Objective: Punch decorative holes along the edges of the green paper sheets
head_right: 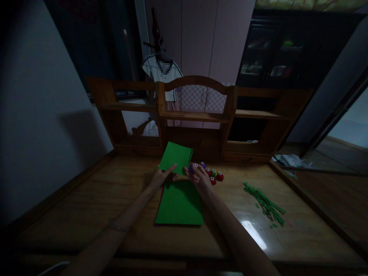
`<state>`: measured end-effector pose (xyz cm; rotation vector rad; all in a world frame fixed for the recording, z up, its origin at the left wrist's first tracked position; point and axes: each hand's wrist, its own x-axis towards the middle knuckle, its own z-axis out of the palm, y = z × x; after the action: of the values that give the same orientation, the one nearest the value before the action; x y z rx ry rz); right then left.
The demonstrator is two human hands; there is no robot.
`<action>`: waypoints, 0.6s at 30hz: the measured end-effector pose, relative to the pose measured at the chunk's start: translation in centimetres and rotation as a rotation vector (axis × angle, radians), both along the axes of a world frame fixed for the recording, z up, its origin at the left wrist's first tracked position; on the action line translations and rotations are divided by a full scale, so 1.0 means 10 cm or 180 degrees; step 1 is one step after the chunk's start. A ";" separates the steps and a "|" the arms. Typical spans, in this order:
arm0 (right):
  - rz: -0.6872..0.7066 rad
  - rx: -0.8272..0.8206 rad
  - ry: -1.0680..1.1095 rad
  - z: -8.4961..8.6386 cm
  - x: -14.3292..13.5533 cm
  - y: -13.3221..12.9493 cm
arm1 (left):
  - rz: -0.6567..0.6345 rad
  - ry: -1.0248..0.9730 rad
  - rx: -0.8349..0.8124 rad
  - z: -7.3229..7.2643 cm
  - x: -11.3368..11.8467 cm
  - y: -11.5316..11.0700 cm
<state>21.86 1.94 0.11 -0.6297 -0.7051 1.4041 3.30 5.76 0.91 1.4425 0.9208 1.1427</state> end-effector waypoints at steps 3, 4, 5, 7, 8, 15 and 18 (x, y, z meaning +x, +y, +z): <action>0.0174 0.0020 -0.0103 0.02 -0.03 -0.03 | -0.0148 0.0454 0.0102 -0.02 -0.02 -0.04; 0.0225 0.0035 -0.0145 0.03 -0.05 -0.04 | -0.0215 0.0581 0.0116 -0.03 -0.04 -0.05; 0.0265 0.0039 -0.0185 0.03 -0.05 -0.05 | -0.0272 0.0685 0.0117 -0.04 -0.05 -0.05; 0.0317 0.0030 -0.0253 0.05 -0.07 -0.06 | -0.0362 0.0858 0.0101 -0.06 -0.06 -0.05; 0.0329 0.0023 -0.0282 0.05 -0.07 -0.07 | -0.0371 0.0920 0.0080 -0.06 -0.06 -0.05; 0.0081 -0.0126 -0.0468 0.01 -0.03 -0.03 | -0.0156 0.0780 -0.0193 -0.03 0.03 -0.05; 0.0032 -0.0123 -0.0519 -0.03 -0.01 0.01 | -0.0106 0.0797 -0.0277 -0.02 0.01 -0.05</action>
<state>21.80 2.03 -0.17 -0.7785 -0.8125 1.3890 3.43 5.22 0.67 1.5462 1.1016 0.8993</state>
